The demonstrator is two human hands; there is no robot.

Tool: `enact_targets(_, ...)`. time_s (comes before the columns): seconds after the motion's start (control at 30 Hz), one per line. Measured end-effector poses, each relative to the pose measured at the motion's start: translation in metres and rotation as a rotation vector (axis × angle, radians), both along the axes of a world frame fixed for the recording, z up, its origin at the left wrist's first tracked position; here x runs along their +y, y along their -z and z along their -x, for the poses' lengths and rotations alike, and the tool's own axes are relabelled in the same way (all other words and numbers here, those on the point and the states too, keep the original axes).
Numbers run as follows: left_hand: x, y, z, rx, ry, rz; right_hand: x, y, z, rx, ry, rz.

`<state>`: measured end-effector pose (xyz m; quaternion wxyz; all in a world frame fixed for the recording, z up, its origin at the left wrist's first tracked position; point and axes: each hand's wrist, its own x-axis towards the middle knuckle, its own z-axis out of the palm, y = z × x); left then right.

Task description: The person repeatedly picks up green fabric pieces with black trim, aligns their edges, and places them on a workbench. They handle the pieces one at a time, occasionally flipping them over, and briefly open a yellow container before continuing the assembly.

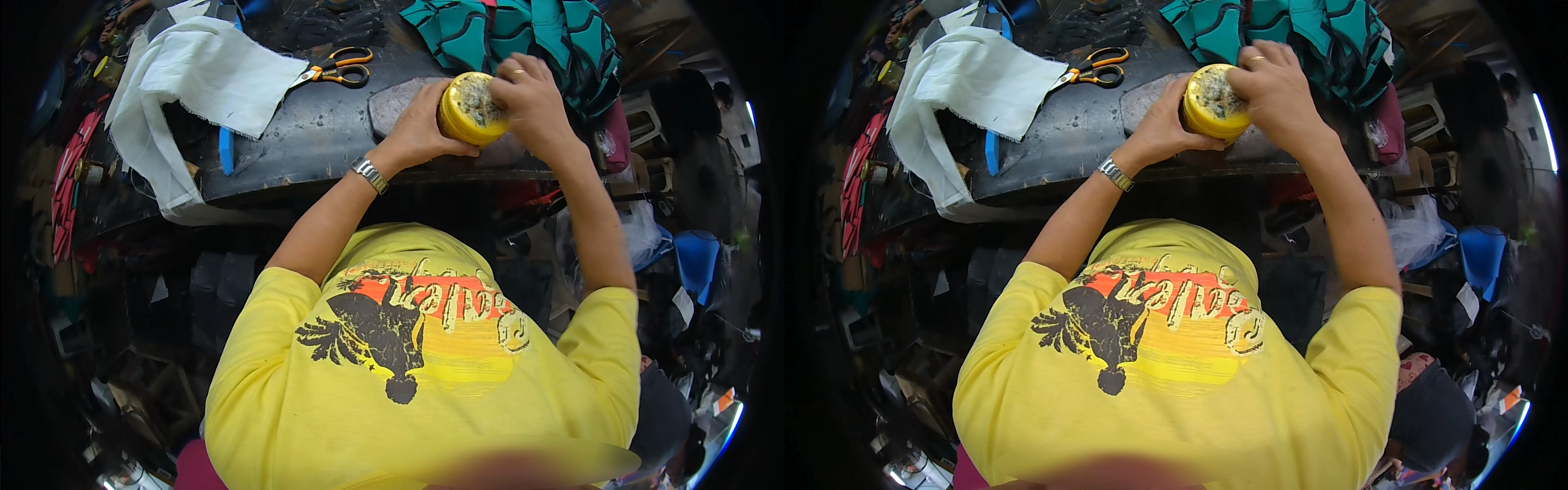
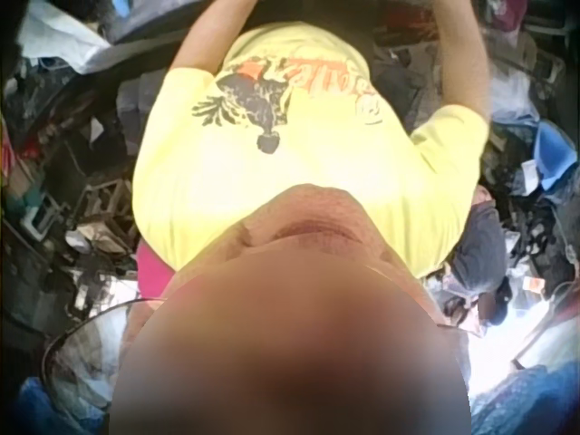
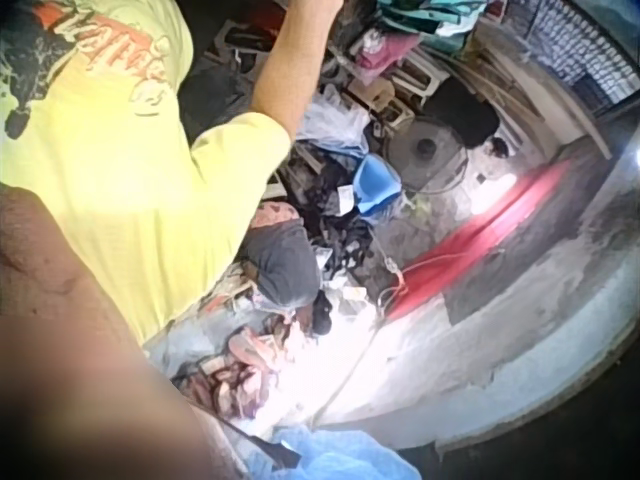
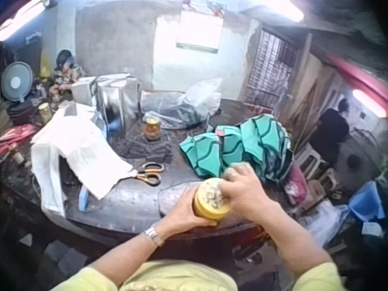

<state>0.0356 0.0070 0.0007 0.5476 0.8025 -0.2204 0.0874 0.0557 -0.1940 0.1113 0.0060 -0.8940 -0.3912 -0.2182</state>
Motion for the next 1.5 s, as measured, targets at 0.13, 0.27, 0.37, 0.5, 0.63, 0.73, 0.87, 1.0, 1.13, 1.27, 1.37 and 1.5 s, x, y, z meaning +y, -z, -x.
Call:
enact_targets(0.13,0.000,0.000,-0.001,-0.079,-0.016,-0.023,0.037,-0.005,0.025,-0.312,0.102,0.733)
enact_targets(0.27,-0.001,-0.001,0.000,-0.071,-0.055,-0.050,0.034,-0.006,0.040,-0.316,0.163,0.733)
enact_targets(0.37,-0.001,0.000,0.001,-0.084,-0.095,-0.068,0.019,0.009,0.055,-0.168,0.242,0.443)
enact_targets(0.5,-0.004,-0.001,0.001,-0.114,-0.106,-0.046,0.004,0.039,0.064,-0.005,0.337,0.132)
enact_targets(0.63,-0.005,-0.003,0.003,-0.153,-0.116,-0.081,-0.008,0.050,0.063,0.097,0.272,-0.056)
enact_targets(0.73,-0.006,-0.003,0.004,-0.124,-0.108,-0.054,-0.014,0.044,0.065,0.250,0.224,-0.183)
enact_targets(0.87,-0.006,-0.001,0.002,-0.125,-0.099,-0.038,-0.024,0.027,0.068,0.527,0.086,-0.552)
enact_targets(1.0,-0.005,0.001,0.003,-0.145,-0.110,-0.071,-0.032,0.023,0.065,1.060,0.037,-1.224)
enact_targets(1.13,-0.004,0.000,0.002,-0.113,-0.086,-0.046,-0.031,0.030,0.057,2.006,-0.410,-1.609)
enact_targets(1.27,-0.003,-0.001,0.002,-0.129,-0.086,-0.064,-0.034,0.022,0.055,1.988,-0.225,-1.470)
enact_targets(1.37,-0.003,0.000,0.001,-0.138,-0.090,-0.064,-0.031,0.016,0.059,1.751,0.087,-1.207)
enact_targets(1.5,-0.002,0.002,0.001,-0.135,-0.089,-0.058,-0.017,0.021,0.069,1.314,0.286,-0.868)
